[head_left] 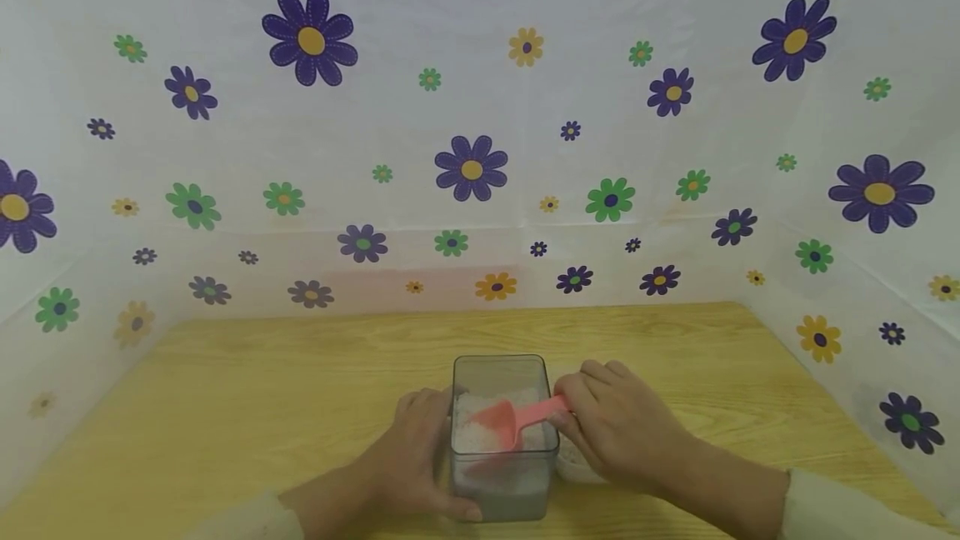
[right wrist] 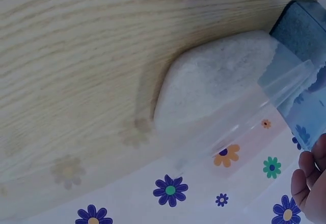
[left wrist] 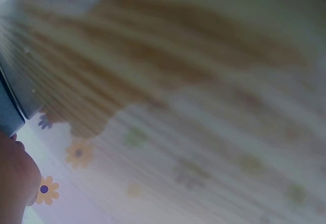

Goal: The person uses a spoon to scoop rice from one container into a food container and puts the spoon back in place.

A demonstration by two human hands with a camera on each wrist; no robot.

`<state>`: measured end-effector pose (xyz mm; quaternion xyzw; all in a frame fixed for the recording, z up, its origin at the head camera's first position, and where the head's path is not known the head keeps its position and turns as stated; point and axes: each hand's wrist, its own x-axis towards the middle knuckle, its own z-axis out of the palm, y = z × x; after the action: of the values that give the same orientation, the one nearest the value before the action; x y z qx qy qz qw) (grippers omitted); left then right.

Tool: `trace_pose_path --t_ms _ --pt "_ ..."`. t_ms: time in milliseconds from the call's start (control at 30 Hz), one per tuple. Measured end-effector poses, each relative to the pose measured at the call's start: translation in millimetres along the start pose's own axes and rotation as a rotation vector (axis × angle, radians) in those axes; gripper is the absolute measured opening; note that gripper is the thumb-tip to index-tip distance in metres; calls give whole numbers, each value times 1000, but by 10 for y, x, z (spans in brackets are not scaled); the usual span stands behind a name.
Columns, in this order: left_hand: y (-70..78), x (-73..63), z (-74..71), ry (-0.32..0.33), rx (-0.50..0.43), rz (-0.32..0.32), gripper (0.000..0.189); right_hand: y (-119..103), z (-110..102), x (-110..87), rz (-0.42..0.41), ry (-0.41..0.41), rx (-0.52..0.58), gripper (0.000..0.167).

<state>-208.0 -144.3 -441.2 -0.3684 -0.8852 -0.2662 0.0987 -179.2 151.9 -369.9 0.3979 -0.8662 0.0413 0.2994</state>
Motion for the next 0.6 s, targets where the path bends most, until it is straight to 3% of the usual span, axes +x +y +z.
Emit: trace_pose_path --t_ms 300,600 --pt "-4 -20 -5 18 -1 27 115 18 -24 -6 -31 -25 -8 34" --pt "-8 -6 7 2 -10 10 118 85 -41 -69 -51 -3 -7 39"
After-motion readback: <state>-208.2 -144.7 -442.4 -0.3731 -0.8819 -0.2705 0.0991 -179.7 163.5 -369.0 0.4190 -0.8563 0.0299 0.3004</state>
